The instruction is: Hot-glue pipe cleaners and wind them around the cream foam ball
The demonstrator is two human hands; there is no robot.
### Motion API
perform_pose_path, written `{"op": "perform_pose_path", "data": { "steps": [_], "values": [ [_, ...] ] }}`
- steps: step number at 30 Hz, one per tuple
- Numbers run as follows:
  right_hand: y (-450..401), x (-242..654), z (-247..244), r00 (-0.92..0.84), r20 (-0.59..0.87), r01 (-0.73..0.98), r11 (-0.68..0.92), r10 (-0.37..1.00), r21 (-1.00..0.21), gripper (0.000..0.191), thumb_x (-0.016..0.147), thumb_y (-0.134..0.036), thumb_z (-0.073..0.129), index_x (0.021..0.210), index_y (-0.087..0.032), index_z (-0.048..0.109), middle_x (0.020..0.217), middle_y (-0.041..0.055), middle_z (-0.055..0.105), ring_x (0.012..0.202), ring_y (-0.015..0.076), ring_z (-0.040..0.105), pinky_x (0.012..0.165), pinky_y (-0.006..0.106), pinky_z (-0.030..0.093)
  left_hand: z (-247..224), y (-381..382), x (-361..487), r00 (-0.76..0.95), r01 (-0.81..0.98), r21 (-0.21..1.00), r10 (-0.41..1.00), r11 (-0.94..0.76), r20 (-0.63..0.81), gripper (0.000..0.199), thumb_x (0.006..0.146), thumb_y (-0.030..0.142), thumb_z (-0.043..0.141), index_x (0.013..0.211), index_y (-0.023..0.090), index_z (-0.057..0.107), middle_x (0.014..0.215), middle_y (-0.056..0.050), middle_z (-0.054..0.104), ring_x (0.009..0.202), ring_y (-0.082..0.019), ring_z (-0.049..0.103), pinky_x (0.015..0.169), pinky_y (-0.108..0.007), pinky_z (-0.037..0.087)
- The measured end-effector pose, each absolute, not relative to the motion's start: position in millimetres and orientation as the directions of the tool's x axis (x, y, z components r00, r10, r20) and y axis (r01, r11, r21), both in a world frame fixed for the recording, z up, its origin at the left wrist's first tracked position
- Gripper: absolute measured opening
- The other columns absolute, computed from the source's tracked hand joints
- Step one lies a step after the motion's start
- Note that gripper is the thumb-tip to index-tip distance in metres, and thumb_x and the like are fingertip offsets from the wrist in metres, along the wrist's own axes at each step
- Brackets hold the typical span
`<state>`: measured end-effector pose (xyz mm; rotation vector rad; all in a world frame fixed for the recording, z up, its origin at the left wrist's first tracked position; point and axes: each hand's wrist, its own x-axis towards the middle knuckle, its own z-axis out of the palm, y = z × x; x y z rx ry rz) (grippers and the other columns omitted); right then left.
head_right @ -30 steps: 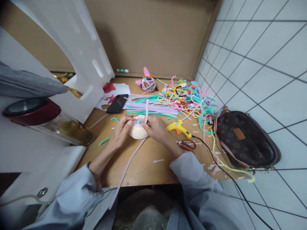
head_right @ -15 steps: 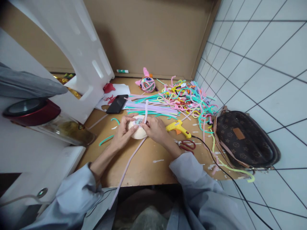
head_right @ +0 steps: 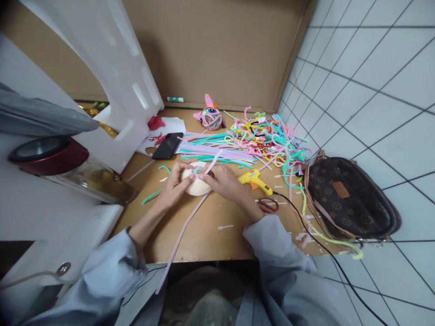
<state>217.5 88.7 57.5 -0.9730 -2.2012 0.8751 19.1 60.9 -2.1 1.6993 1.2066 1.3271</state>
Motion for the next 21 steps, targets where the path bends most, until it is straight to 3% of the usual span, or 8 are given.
{"op": "perform_pose_path", "data": {
  "steps": [6, 11, 15, 21],
  "values": [
    [93.8, 222.4, 54.9, -0.526, 0.149, 0.288, 0.340, 0.838, -0.895, 0.042, 0.080, -0.059, 0.066, 0.080, -0.017, 0.063, 0.065, -0.0029, 0.052, 0.061, 0.0116, 0.046, 0.058, 0.024, 0.035, -4.7, 66.9, 16.7, 0.069, 0.174, 0.915, 0.931, -0.364, 0.358, 0.032, 0.086, 0.046, 0.064, 0.105, 0.022, 0.055, 0.140, -0.014, 0.061, 0.130, -0.028, 0.059, 0.109, -0.047, 0.046],
    [95.6, 221.3, 50.8, -0.510, 0.152, 0.249, 0.314, 0.847, -0.916, 0.028, 0.076, -0.044, 0.071, 0.079, -0.017, 0.065, 0.068, -0.0017, 0.058, 0.065, 0.0123, 0.050, 0.061, 0.025, 0.039, -2.7, 71.8, 9.4, 0.031, 0.219, 0.890, 0.914, -0.400, 0.404, 0.028, 0.084, 0.045, 0.066, 0.100, 0.021, 0.061, 0.134, -0.013, 0.062, 0.128, -0.029, 0.059, 0.108, -0.047, 0.047],
    [94.7, 216.8, 49.5, -0.483, 0.267, 0.205, 0.404, 0.834, -0.891, 0.018, 0.077, -0.034, 0.067, 0.081, -0.017, 0.068, 0.075, 0.0008, 0.063, 0.072, 0.0146, 0.056, 0.069, 0.027, 0.044, -0.6, 74.4, 4.5, 0.032, 0.282, 0.856, 0.896, -0.434, 0.444, 0.025, 0.084, 0.043, 0.066, 0.097, 0.022, 0.066, 0.121, -0.011, 0.065, 0.122, -0.028, 0.059, 0.108, -0.046, 0.045],
    [90.2, 214.1, 50.3, -0.525, 0.312, 0.173, 0.458, 0.792, -0.872, 0.021, 0.072, -0.028, 0.074, 0.090, -0.018, 0.068, 0.090, 0.0020, 0.069, 0.085, 0.0175, 0.061, 0.080, 0.030, 0.047, -2.2, 74.7, 6.3, 0.052, 0.218, 0.863, 0.889, -0.455, 0.456, 0.026, 0.084, 0.042, 0.067, 0.098, 0.021, 0.068, 0.118, -0.010, 0.064, 0.120, -0.027, 0.059, 0.110, -0.045, 0.043]
  ]
}}
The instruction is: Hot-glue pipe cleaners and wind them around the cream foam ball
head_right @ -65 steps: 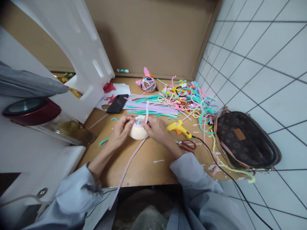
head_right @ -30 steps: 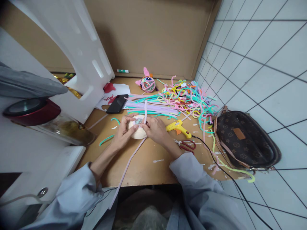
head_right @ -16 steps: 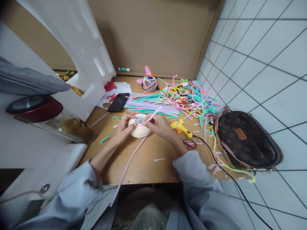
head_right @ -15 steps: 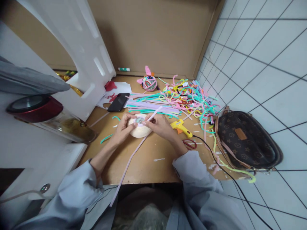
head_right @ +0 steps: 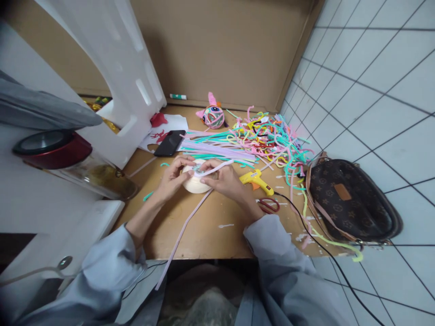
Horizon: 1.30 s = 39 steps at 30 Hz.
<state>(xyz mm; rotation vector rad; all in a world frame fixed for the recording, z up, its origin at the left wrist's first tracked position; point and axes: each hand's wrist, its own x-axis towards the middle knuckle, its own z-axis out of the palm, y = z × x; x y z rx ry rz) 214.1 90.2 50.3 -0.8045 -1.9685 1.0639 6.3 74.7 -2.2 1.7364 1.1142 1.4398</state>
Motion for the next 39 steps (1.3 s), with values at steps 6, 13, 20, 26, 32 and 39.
{"op": "perform_pose_path", "data": {
  "steps": [6, 13, 20, 26, 32, 39],
  "values": [
    [88.3, 212.0, 47.0, -0.493, 0.388, 0.186, 0.530, 0.778, -0.827, 0.011, 0.081, -0.030, 0.068, 0.080, -0.019, 0.069, 0.082, 0.0018, 0.071, 0.080, 0.0169, 0.064, 0.077, 0.029, 0.048, 0.4, 70.9, 9.8, 0.027, 0.176, 0.898, 0.914, -0.402, 0.404, 0.025, 0.081, 0.038, 0.069, 0.098, 0.021, 0.064, 0.118, -0.008, 0.064, 0.117, -0.026, 0.059, 0.105, -0.041, 0.044],
    [89.8, 210.0, 42.5, -0.444, 0.420, 0.227, 0.553, 0.791, -0.802, 0.014, 0.082, -0.032, 0.069, 0.077, -0.019, 0.072, 0.076, 0.0016, 0.073, 0.072, 0.0161, 0.064, 0.071, 0.028, 0.048, 1.8, 69.1, 10.0, 0.037, 0.172, 0.896, 0.911, -0.410, 0.410, 0.019, 0.080, 0.035, 0.069, 0.088, 0.021, 0.060, 0.118, -0.008, 0.064, 0.117, -0.025, 0.060, 0.106, -0.040, 0.044],
    [88.9, 205.8, 37.1, -0.408, 0.401, 0.239, 0.520, 0.820, -0.820, 0.023, 0.083, -0.040, 0.070, 0.079, -0.018, 0.074, 0.076, 0.0034, 0.074, 0.073, 0.0173, 0.065, 0.072, 0.029, 0.050, 3.1, 69.0, 7.7, 0.060, 0.203, 0.870, 0.893, -0.449, 0.446, 0.015, 0.084, 0.035, 0.067, 0.086, 0.021, 0.062, 0.119, -0.010, 0.066, 0.119, -0.026, 0.061, 0.109, -0.042, 0.042],
    [88.0, 204.6, 35.4, -0.394, 0.388, 0.228, 0.497, 0.833, -0.837, 0.024, 0.083, -0.041, 0.070, 0.080, -0.018, 0.075, 0.073, 0.0026, 0.073, 0.069, 0.0165, 0.064, 0.070, 0.029, 0.050, 10.0, 64.1, 5.4, 0.137, 0.291, 0.822, 0.872, -0.489, 0.470, 0.016, 0.090, 0.037, 0.060, 0.094, 0.021, 0.060, 0.126, -0.012, 0.065, 0.122, -0.028, 0.061, 0.109, -0.046, 0.044],
    [86.4, 202.8, 34.3, -0.391, 0.375, 0.227, 0.483, 0.841, -0.846, 0.016, 0.083, -0.033, 0.070, 0.081, -0.018, 0.075, 0.073, 0.0018, 0.071, 0.069, 0.0161, 0.064, 0.070, 0.029, 0.050, 10.2, 61.1, 7.2, 0.209, 0.438, 0.715, 0.835, -0.545, 0.509, 0.044, 0.075, 0.045, 0.077, 0.104, 0.022, 0.053, 0.131, -0.014, 0.060, 0.124, -0.031, 0.060, 0.107, -0.048, 0.046],
    [80.5, 200.1, 36.0, -0.398, 0.425, 0.270, 0.547, 0.813, -0.793, 0.008, 0.080, -0.025, 0.074, 0.075, -0.018, 0.073, 0.074, 0.0013, 0.070, 0.073, 0.0164, 0.063, 0.070, 0.029, 0.047, 3.4, 60.6, 15.7, 0.134, 0.495, 0.676, 0.817, -0.546, 0.561, 0.051, 0.071, 0.046, 0.083, 0.101, 0.023, 0.049, 0.126, -0.014, 0.062, 0.120, -0.031, 0.062, 0.102, -0.049, 0.050]
  ]
}}
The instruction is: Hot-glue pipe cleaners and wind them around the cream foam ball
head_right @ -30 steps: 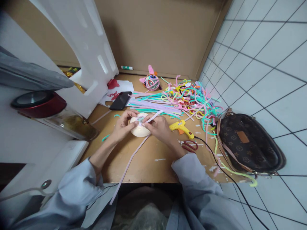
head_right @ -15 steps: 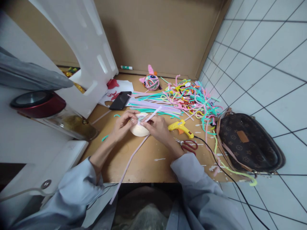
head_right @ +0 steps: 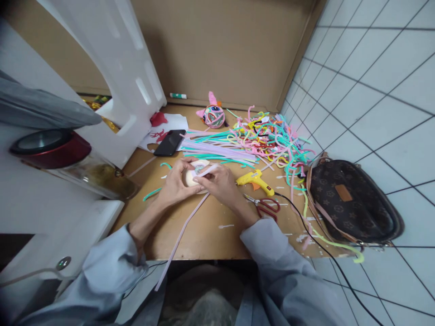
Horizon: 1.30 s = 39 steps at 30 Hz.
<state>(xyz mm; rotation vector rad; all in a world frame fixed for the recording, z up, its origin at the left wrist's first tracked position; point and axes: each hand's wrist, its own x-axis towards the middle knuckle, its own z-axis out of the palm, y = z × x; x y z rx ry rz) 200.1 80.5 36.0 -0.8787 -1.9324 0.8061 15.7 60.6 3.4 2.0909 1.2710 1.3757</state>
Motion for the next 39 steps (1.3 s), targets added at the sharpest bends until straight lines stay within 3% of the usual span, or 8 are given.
{"op": "perform_pose_path", "data": {
  "steps": [4, 8, 15, 21, 25, 31, 35, 39],
  "values": [
    [79.2, 201.1, 39.5, -0.453, 0.485, 0.223, 0.622, 0.748, -0.751, 0.004, 0.079, -0.016, 0.072, 0.075, -0.019, 0.073, 0.077, 0.0007, 0.070, 0.075, 0.0154, 0.063, 0.073, 0.029, 0.048, 3.1, 61.3, 17.6, 0.108, 0.478, 0.685, 0.810, -0.551, 0.576, 0.043, 0.073, 0.036, 0.078, 0.099, 0.023, 0.047, 0.124, -0.012, 0.063, 0.115, -0.028, 0.064, 0.100, -0.047, 0.050],
    [82.6, 212.0, 41.9, -0.402, 0.517, 0.229, 0.629, 0.756, -0.743, 0.007, 0.082, -0.022, 0.066, 0.080, -0.019, 0.073, 0.079, 0.0015, 0.070, 0.074, 0.0155, 0.063, 0.071, 0.028, 0.049, 3.4, 64.8, 16.3, 0.067, 0.392, 0.771, 0.851, -0.503, 0.521, 0.048, 0.071, 0.045, 0.081, 0.097, 0.023, 0.046, 0.126, -0.011, 0.064, 0.115, -0.026, 0.065, 0.100, -0.043, 0.051],
    [94.5, 283.4, 22.9, 0.126, 0.566, 0.758, 0.289, 0.815, -0.585, 0.018, 0.089, -0.033, 0.056, 0.082, -0.020, 0.066, 0.079, 0.0049, 0.068, 0.076, 0.0201, 0.061, 0.078, 0.034, 0.048, -1.8, 71.3, 9.6, 0.028, 0.303, 0.887, 0.933, -0.349, 0.358, 0.055, 0.065, 0.049, 0.082, 0.100, 0.023, 0.049, 0.133, -0.012, 0.062, 0.123, -0.030, 0.062, 0.107, -0.046, 0.047],
    [79.1, 310.3, 12.6, 0.093, 0.219, 0.984, -0.056, 0.971, -0.171, 0.045, 0.085, -0.056, 0.067, 0.097, -0.012, 0.067, 0.099, 0.0167, 0.070, 0.093, 0.0279, 0.064, 0.076, 0.035, 0.045, -1.6, 74.0, 5.5, -0.005, 0.264, 0.903, 0.935, -0.340, 0.354, 0.052, 0.065, 0.046, 0.081, 0.099, 0.023, 0.049, 0.129, -0.010, 0.064, 0.120, -0.029, 0.063, 0.104, -0.044, 0.049],
    [72.0, 303.9, 22.6, 0.064, 0.022, 0.995, -0.062, 0.998, -0.078, 0.052, 0.084, -0.054, 0.067, 0.111, -0.010, 0.066, 0.113, 0.0200, 0.069, 0.106, 0.0319, 0.064, 0.078, 0.036, 0.046, 0.4, 74.4, 4.3, -0.003, 0.250, 0.919, 0.949, -0.305, 0.315, 0.051, 0.066, 0.045, 0.079, 0.100, 0.023, 0.048, 0.126, -0.010, 0.066, 0.116, -0.029, 0.064, 0.101, -0.043, 0.051],
    [77.7, 307.7, 22.8, 0.139, 0.018, 0.956, -0.130, 0.990, -0.263, 0.026, 0.076, -0.036, 0.068, 0.092, -0.016, 0.067, 0.096, 0.0116, 0.069, 0.089, 0.0263, 0.064, 0.071, 0.033, 0.044, -0.7, 75.1, 3.4, 0.039, 0.281, 0.906, 0.947, -0.316, 0.318, 0.050, 0.068, 0.044, 0.078, 0.102, 0.022, 0.048, 0.123, -0.009, 0.067, 0.114, -0.027, 0.065, 0.099, -0.042, 0.051],
    [75.6, 303.9, 25.6, 0.130, 0.312, 0.834, 0.066, 0.941, -0.548, 0.021, 0.068, -0.040, 0.065, 0.074, -0.023, 0.054, 0.072, 0.0017, 0.059, 0.067, 0.0190, 0.053, 0.061, 0.031, 0.041, -4.3, 76.3, 3.5, 0.028, 0.303, 0.901, 0.948, -0.311, 0.318, 0.051, 0.068, 0.042, 0.079, 0.106, 0.022, 0.051, 0.123, -0.008, 0.067, 0.114, -0.027, 0.065, 0.100, -0.041, 0.051],
    [72.6, 280.1, 48.3, 0.139, 0.560, 0.793, 0.247, 0.817, -0.557, 0.025, 0.071, -0.042, 0.063, 0.083, -0.024, 0.051, 0.077, 0.0020, 0.061, 0.069, 0.0195, 0.054, 0.065, 0.032, 0.046, -7.8, 78.1, 3.8, 0.032, 0.277, 0.910, 0.950, -0.308, 0.311, 0.053, 0.067, 0.040, 0.081, 0.109, 0.022, 0.053, 0.127, -0.009, 0.067, 0.115, -0.027, 0.065, 0.101, -0.042, 0.050]
  ]
}}
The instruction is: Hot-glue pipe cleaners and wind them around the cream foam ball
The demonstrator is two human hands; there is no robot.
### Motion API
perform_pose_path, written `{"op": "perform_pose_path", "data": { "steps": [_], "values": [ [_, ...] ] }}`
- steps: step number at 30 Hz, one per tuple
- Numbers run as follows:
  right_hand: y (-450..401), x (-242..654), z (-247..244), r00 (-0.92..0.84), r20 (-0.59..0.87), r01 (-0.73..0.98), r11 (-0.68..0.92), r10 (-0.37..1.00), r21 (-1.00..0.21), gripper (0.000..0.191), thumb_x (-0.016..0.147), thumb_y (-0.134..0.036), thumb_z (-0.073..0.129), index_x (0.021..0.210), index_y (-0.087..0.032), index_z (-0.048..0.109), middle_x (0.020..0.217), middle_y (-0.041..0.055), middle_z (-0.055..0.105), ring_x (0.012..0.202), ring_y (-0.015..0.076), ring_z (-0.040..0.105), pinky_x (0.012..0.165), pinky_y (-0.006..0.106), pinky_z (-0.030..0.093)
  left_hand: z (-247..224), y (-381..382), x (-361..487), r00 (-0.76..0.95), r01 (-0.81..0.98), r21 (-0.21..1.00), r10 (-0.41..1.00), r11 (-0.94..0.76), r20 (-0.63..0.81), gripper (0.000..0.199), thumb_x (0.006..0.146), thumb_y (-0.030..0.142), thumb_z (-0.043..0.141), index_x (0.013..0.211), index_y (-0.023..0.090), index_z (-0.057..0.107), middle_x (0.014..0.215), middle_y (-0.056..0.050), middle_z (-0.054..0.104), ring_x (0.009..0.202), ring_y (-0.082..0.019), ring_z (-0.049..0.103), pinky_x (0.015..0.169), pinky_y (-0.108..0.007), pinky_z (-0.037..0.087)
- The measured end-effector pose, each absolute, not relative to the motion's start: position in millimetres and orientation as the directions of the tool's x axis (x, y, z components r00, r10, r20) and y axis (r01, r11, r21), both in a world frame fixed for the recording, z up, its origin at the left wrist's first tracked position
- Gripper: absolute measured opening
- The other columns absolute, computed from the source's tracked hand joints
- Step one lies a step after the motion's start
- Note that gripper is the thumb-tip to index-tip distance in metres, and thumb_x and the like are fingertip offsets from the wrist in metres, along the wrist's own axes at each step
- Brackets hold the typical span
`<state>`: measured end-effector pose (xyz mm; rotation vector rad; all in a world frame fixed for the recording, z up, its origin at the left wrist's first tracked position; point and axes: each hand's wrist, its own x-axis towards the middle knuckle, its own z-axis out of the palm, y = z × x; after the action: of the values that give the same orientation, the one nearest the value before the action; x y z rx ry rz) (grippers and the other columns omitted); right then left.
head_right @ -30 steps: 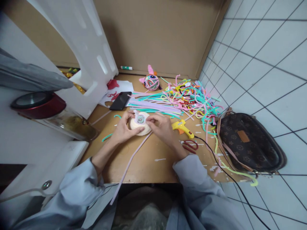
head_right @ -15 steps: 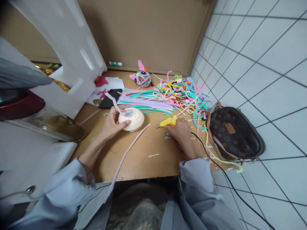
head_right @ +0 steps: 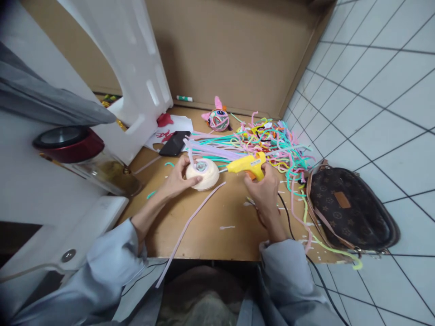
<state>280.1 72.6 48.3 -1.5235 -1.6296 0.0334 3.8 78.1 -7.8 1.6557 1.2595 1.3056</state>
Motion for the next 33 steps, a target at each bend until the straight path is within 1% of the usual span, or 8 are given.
{"op": "perform_pose_path", "data": {
  "steps": [4, 6, 11, 14, 18, 22, 26, 33],
  "values": [
    [84.3, 247.6, 65.8, 0.062, 0.695, 0.864, 0.311, 0.716, -0.397, 0.028, 0.074, -0.036, 0.061, 0.098, -0.023, 0.054, 0.092, 0.0089, 0.066, 0.086, 0.0270, 0.063, 0.078, 0.038, 0.050, -9.8, 79.3, 2.8, 0.030, 0.231, 0.921, 0.948, -0.314, 0.316, 0.052, 0.067, 0.041, 0.082, 0.107, 0.022, 0.055, 0.124, -0.008, 0.068, 0.113, -0.027, 0.066, 0.100, -0.040, 0.051],
    [92.8, 235.5, 62.6, 0.043, 0.721, 0.874, 0.323, 0.691, -0.362, 0.029, 0.075, -0.032, 0.059, 0.101, -0.022, 0.054, 0.096, 0.0115, 0.067, 0.093, 0.0294, 0.064, 0.082, 0.040, 0.051, -10.0, 79.6, 2.0, 0.033, 0.217, 0.923, 0.947, -0.318, 0.319, 0.051, 0.066, 0.044, 0.082, 0.105, 0.022, 0.056, 0.120, -0.007, 0.069, 0.111, -0.026, 0.067, 0.098, -0.039, 0.051],
    [97.8, 224.3, 33.8, 0.051, 0.742, 0.856, 0.353, 0.668, -0.377, 0.027, 0.076, -0.029, 0.056, 0.101, -0.022, 0.053, 0.091, 0.0101, 0.067, 0.088, 0.0282, 0.065, 0.078, 0.039, 0.053, -9.1, 78.8, 1.9, 0.046, 0.191, 0.936, 0.956, -0.294, 0.291, 0.055, 0.066, 0.047, 0.082, 0.106, 0.022, 0.055, 0.116, -0.006, 0.070, 0.108, -0.026, 0.067, 0.094, -0.038, 0.053],
    [91.9, 223.9, 24.3, 0.026, 0.741, 0.843, 0.383, 0.671, -0.377, 0.026, 0.078, -0.029, 0.057, 0.103, -0.022, 0.052, 0.091, 0.0094, 0.066, 0.088, 0.0275, 0.065, 0.079, 0.038, 0.053, -8.1, 78.7, 2.9, 0.050, 0.139, 0.950, 0.960, -0.278, 0.274, 0.057, 0.064, 0.048, 0.083, 0.105, 0.021, 0.055, 0.119, -0.008, 0.069, 0.109, -0.026, 0.067, 0.094, -0.039, 0.053],
    [87.0, 222.3, 24.1, -0.013, 0.738, 0.834, 0.415, 0.675, -0.364, 0.028, 0.081, -0.028, 0.056, 0.108, -0.021, 0.052, 0.094, 0.0109, 0.066, 0.089, 0.0278, 0.065, 0.080, 0.038, 0.052, -5.3, 79.8, 4.1, 0.071, 0.072, 0.953, 0.955, -0.294, 0.289, 0.061, 0.062, 0.053, 0.085, 0.103, 0.022, 0.053, 0.131, -0.012, 0.067, 0.116, -0.028, 0.065, 0.098, -0.041, 0.053],
    [86.1, 220.1, 24.8, -0.024, 0.735, 0.833, 0.420, 0.678, -0.360, 0.026, 0.083, -0.027, 0.056, 0.108, -0.020, 0.054, 0.093, 0.0108, 0.067, 0.088, 0.0275, 0.065, 0.078, 0.037, 0.052, -3.4, 80.9, 4.4, 0.084, 0.056, 0.952, 0.952, -0.300, 0.295, 0.064, 0.060, 0.057, 0.086, 0.102, 0.023, 0.052, 0.139, -0.014, 0.063, 0.123, -0.030, 0.063, 0.102, -0.044, 0.052],
    [85.7, 218.9, 24.4, -0.034, 0.740, 0.833, 0.428, 0.672, -0.350, 0.025, 0.083, -0.025, 0.055, 0.107, -0.020, 0.054, 0.091, 0.0107, 0.067, 0.088, 0.0271, 0.066, 0.077, 0.037, 0.053, -4.5, 81.5, 4.6, 0.080, 0.058, 0.952, 0.952, -0.300, 0.295, 0.065, 0.059, 0.060, 0.086, 0.100, 0.023, 0.052, 0.140, -0.015, 0.063, 0.127, -0.031, 0.062, 0.103, -0.045, 0.052],
    [85.8, 219.6, 23.6, -0.071, 0.753, 0.847, 0.438, 0.654, -0.301, 0.022, 0.087, -0.025, 0.054, 0.108, -0.020, 0.055, 0.089, 0.0106, 0.068, 0.086, 0.0265, 0.066, 0.074, 0.035, 0.051, -5.6, 81.2, 4.5, 0.084, 0.086, 0.943, 0.945, -0.323, 0.316, 0.064, 0.061, 0.059, 0.085, 0.102, 0.023, 0.053, 0.138, -0.015, 0.064, 0.124, -0.031, 0.064, 0.103, -0.047, 0.052]
  ]
}}
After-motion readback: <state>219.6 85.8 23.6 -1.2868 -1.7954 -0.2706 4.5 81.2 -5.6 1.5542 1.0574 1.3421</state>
